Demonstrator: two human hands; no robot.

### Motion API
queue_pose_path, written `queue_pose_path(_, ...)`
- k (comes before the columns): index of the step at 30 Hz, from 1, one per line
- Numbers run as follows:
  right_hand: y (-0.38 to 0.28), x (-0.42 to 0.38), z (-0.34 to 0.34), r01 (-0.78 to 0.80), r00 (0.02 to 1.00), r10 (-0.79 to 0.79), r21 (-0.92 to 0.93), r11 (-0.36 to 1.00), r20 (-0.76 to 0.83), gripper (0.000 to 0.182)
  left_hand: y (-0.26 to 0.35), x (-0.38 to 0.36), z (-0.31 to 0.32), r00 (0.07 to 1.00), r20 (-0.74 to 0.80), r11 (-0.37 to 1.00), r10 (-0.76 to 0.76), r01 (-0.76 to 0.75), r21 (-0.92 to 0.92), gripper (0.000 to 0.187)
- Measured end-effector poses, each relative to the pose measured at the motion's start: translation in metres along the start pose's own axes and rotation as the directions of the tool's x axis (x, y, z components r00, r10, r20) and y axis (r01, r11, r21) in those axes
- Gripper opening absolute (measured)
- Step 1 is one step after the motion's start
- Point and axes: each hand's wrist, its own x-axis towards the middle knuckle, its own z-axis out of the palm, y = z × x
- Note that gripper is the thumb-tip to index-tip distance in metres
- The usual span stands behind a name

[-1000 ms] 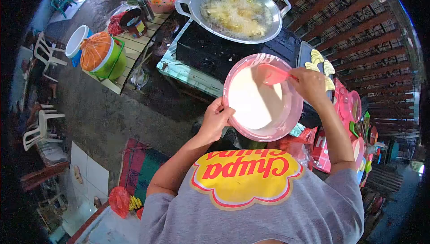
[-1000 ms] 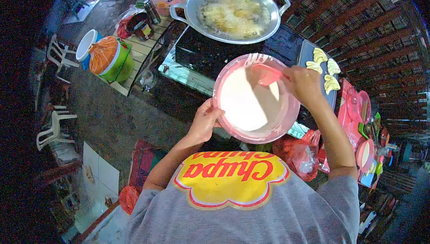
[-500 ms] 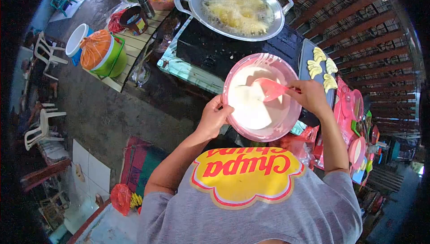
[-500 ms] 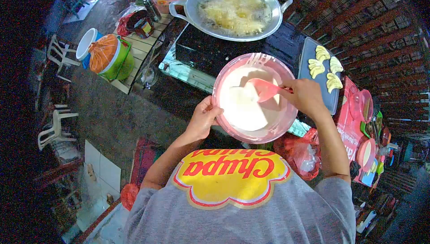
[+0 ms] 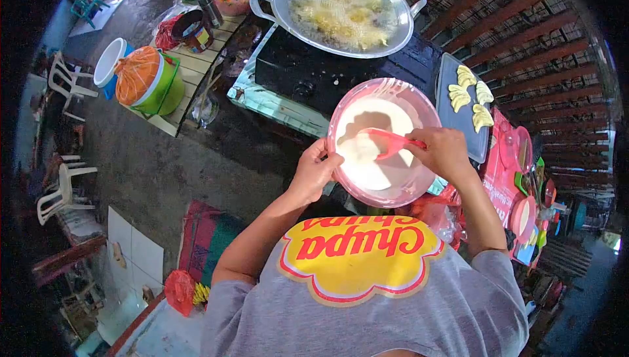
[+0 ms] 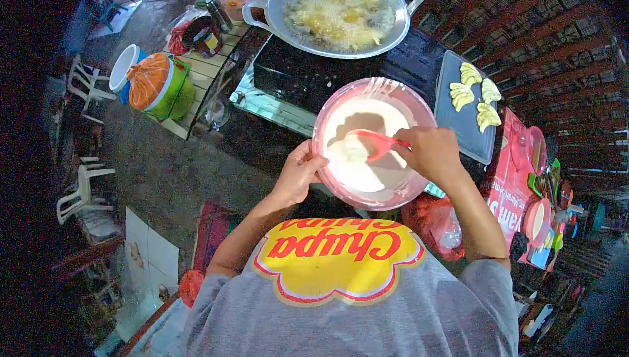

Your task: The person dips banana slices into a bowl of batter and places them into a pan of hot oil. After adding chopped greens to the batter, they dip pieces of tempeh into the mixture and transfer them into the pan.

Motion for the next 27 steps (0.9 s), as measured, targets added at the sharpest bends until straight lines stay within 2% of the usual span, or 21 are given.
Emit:
queue_pose_path(2,-0.010,-0.006,-0.001,-0.039,0.999,0.039,-0.021,0.999,0.022,0.021,-0.001,0.000,0.000,1.000,0.008,1.000,-0.002,0.003,-0.009,0.021)
queue_pose_path(4,-0.021,-0.008,0.001,-0.063,0.997,0.068,-0.165,0.984,0.027,0.018,-0.003,0.003,0.000,1.000,-0.010,1.000,-0.005,0.005,-0.008,0.021)
queue_pose_path(8,-0.028,-0.011,0.002,-0.089,0.996,0.092,-0.153,0.984,0.009,0.019,-0.004,0.005,0.001,1.000,-0.003,1.000,-0.004,0.004,0.014,0.021)
queue_pose_path(11,-0.017,-0.005,0.015,-0.086,0.994,0.091,-0.086,0.993,0.053,0.020,-0.004,0.006,0.001,1.000,0.001,1.000,-0.003,0.003,-0.028,0.026)
queue_pose_path(13,-0.006,-0.004,0.012,-0.166,0.982,0.154,0.111,0.980,0.112,0.022,-0.003,0.004,0.002,1.000,-0.015,0.999,0.002,-0.003,-0.034,0.026)
queue_pose_path(16,0.007,-0.001,0.018,-0.215,0.966,0.174,0.225,0.950,0.191,0.023,-0.002,0.003,0.002,1.000,-0.017,1.000,0.005,-0.005,0.007,0.019)
queue_pose_path(17,0.011,0.000,0.019,-0.212,0.967,0.171,0.225,0.951,0.189,0.023,-0.003,0.004,0.002,1.000,-0.019,1.000,0.007,-0.007,0.008,0.019)
queue_pose_path(19,0.016,0.000,0.024,-0.256,0.959,0.185,0.369,0.893,0.216,0.023,-0.006,0.003,-0.001,1.000,-0.028,0.999,0.014,-0.015,-0.051,0.024)
queue_pose_path(22,0.022,-0.001,0.024,-0.306,0.945,0.218,0.427,0.851,0.244,0.017,-0.010,0.005,-0.006,0.999,-0.009,0.999,0.048,-0.048,-0.023,0.023)
queue_pose_path(23,0.024,-0.001,0.024,-0.300,0.949,0.222,0.430,0.851,0.224,0.017,-0.009,0.004,-0.006,0.998,0.001,0.998,0.063,-0.063,-0.012,0.023)
queue_pose_path(26,0.036,0.000,0.024,-0.275,0.960,0.171,0.642,0.716,0.221,0.013,-0.005,0.003,-0.008,0.998,-0.033,0.999,0.045,-0.045,0.010,0.021)
queue_pose_path(27,0.038,0.002,0.017,-0.265,0.964,0.176,0.643,0.718,0.201,0.013,-0.002,0.004,-0.007,0.998,-0.022,0.998,0.061,-0.061,0.019,0.021)
